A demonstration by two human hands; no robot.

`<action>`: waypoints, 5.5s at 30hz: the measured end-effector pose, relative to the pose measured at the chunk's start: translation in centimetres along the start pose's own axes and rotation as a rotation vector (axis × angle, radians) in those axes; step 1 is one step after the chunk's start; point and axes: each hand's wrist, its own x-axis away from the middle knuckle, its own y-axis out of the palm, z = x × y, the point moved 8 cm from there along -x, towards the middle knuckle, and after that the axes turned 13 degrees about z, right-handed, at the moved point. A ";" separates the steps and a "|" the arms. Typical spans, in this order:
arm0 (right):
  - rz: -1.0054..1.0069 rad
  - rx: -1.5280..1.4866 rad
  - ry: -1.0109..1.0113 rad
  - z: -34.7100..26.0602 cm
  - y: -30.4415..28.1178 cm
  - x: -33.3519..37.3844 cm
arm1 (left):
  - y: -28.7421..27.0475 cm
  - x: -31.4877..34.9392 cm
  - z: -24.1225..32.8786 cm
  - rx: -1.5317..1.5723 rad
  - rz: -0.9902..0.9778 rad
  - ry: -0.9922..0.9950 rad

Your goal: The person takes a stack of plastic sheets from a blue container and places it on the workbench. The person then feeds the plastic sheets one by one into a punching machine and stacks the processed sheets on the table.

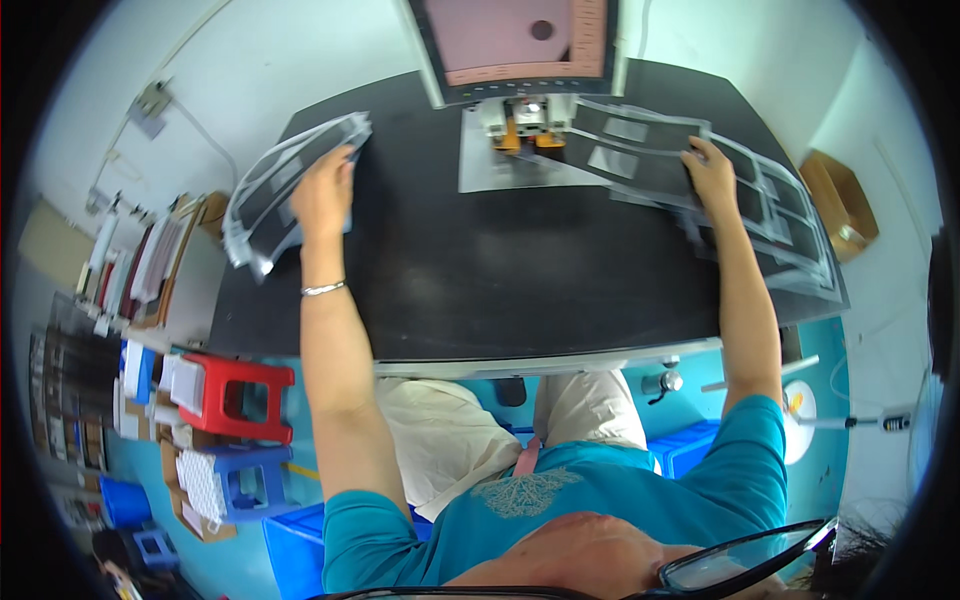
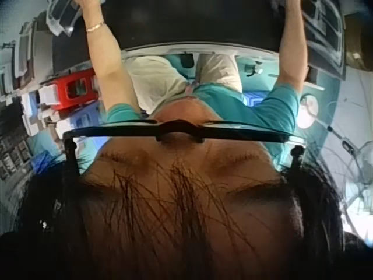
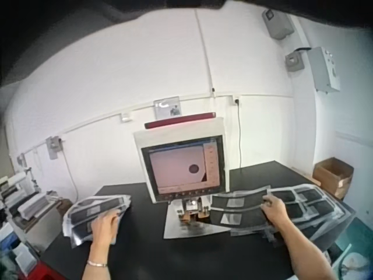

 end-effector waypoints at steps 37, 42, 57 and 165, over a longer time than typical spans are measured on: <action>-0.432 0.162 -0.418 -6.7 1.8 4.6 | -0.8 2.1 19.2 0.222 -0.198 0.423; -0.344 0.147 -0.393 -5.1 0.4 3.5 | -0.9 6.1 23.6 0.159 -0.263 0.549; -0.340 0.135 -0.406 -6.1 1.0 3.8 | -1.0 8.6 27.7 0.435 -0.359 0.603; -0.356 -0.166 -0.273 -9.3 0.7 4.2 | 8.2 6.4 17.9 0.101 -0.399 0.362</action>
